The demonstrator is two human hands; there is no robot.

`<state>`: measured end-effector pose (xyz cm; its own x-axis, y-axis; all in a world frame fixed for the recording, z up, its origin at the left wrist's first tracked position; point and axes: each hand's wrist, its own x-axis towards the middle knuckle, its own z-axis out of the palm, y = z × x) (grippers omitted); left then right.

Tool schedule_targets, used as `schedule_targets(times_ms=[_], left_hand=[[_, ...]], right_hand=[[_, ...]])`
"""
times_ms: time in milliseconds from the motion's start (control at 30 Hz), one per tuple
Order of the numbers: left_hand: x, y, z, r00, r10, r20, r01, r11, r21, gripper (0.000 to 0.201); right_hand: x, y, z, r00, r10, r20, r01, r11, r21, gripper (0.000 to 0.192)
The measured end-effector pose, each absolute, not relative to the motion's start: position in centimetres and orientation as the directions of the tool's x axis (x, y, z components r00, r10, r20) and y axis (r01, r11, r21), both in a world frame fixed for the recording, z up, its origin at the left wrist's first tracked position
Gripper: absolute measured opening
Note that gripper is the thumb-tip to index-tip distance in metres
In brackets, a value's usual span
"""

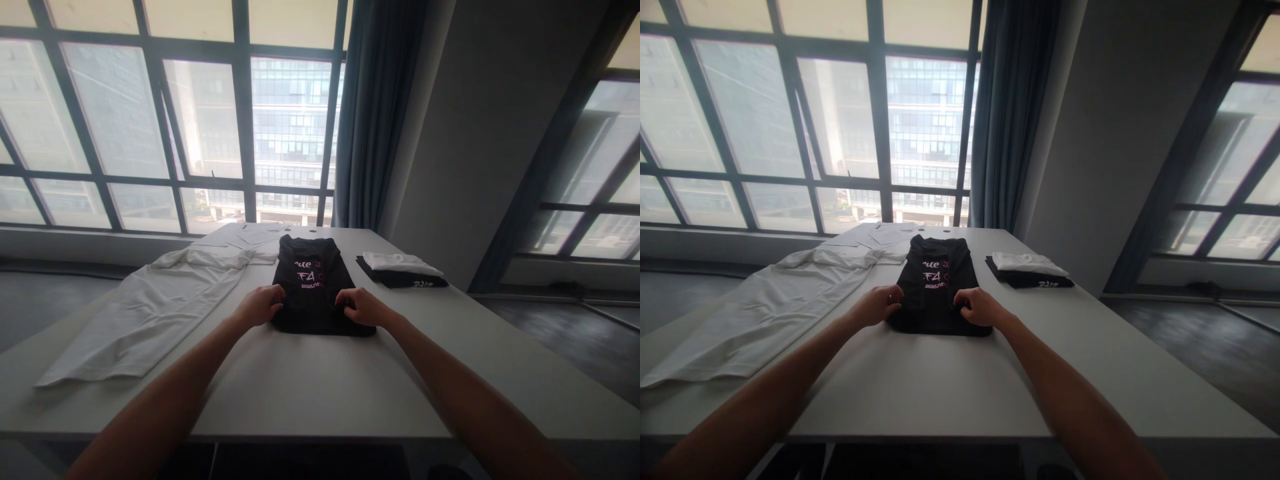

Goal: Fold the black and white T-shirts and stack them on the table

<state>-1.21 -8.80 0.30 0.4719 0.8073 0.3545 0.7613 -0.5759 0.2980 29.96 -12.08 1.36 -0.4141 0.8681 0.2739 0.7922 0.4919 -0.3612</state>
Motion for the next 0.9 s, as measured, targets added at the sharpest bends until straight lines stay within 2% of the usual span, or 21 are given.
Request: schedule_targets(times_ms=[167, 333, 433, 600, 733, 900], left_hand=[[-1.6, -8.6, 0.4, 0.518, 0.786, 0.339, 0.766, -0.602, 0.226, 0.024], [-2.1, -8.3, 0.4, 0.566, 0.756, 0.329, 0.736, -0.643, 0.211, 0.024], [-2.2, -8.2, 0.3, 0.584, 0.768, 0.262, 0.732, -0.638, 0.237, 0.028], [-2.6, -8.3, 0.2, 0.65, 0.738, 0.181, 0.694, -0.673, 0.254, 0.016], [-2.7, -8.3, 0.4, 0.667, 0.732, 0.139, 0.686, -0.676, 0.27, 0.033], [-2.1, -8.6, 0.3, 0.674, 0.725, 0.139, 0.684, -0.684, 0.253, 0.023]], right_hand=[[29.7, -12.0, 1.1, -0.426, 0.854, 0.299, 0.772, 0.515, -0.371, 0.026], [30.0, -11.6, 1.1, -0.378, 0.855, 0.356, 0.78, 0.501, -0.375, 0.006], [30.3, -11.5, 1.2, -0.403, 0.857, 0.321, 0.784, 0.505, -0.363, 0.015], [30.6, -11.8, 1.5, -0.443, 0.873, 0.205, 0.795, 0.488, -0.36, 0.016], [30.7, -11.9, 1.6, -0.435, 0.89, 0.134, 0.816, 0.453, -0.359, 0.023], [30.7, -11.8, 1.4, -0.428, 0.895, 0.123, 0.832, 0.444, -0.334, 0.013]])
